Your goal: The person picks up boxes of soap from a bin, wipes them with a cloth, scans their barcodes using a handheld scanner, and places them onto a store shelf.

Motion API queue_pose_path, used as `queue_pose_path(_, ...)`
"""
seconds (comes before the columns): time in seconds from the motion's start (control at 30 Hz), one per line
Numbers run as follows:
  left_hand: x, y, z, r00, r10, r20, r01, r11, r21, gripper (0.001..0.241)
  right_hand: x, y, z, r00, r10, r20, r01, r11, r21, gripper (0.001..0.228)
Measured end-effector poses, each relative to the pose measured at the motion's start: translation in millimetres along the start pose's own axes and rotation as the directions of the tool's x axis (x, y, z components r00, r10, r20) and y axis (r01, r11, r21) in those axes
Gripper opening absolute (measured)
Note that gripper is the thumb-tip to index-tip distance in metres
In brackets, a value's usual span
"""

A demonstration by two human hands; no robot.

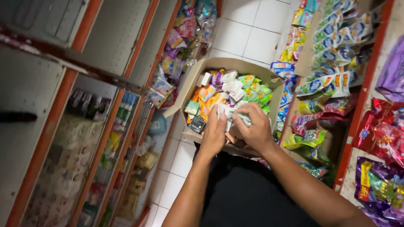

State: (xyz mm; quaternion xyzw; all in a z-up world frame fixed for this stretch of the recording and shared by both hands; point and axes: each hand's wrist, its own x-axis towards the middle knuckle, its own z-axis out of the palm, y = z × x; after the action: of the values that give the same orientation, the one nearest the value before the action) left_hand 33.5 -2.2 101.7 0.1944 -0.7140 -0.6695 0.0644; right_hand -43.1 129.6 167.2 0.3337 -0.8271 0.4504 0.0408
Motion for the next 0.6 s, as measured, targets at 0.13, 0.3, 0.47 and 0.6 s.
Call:
queue_pose_path(0.13, -7.3, 8.5, -7.9, 0.995, 0.067, -0.077, -0.064, 0.997, 0.037, 0.068, 3.9, -5.4, 10.0, 0.999, 0.018, -0.038, -0.017, 0.999, 0.036, 0.02)
queue_pose_path(0.3, -6.5, 17.8, -9.2, 0.985, 0.125, -0.12, -0.123, 0.992, 0.02, 0.072, -0.5, -6.2, 27.1, 0.947, 0.32, -0.02, -0.308, 0.925, 0.222, 0.018)
queue_pose_path(0.47, -13.0, 38.1, -1.6, 0.982, 0.093, -0.166, -0.108, 0.991, -0.08, 0.073, 1.9, -2.2, 17.8, 0.762, 0.57, 0.307, -0.438, 0.104, 0.893, 0.016)
queue_pose_path(0.6, -22.0, 58.5, -3.3, 0.98, 0.142, -0.14, -0.16, 0.979, -0.127, 0.075, 3.0, -2.4, -1.8, 0.766, 0.576, 0.285, -0.416, 0.107, 0.903, 0.015)
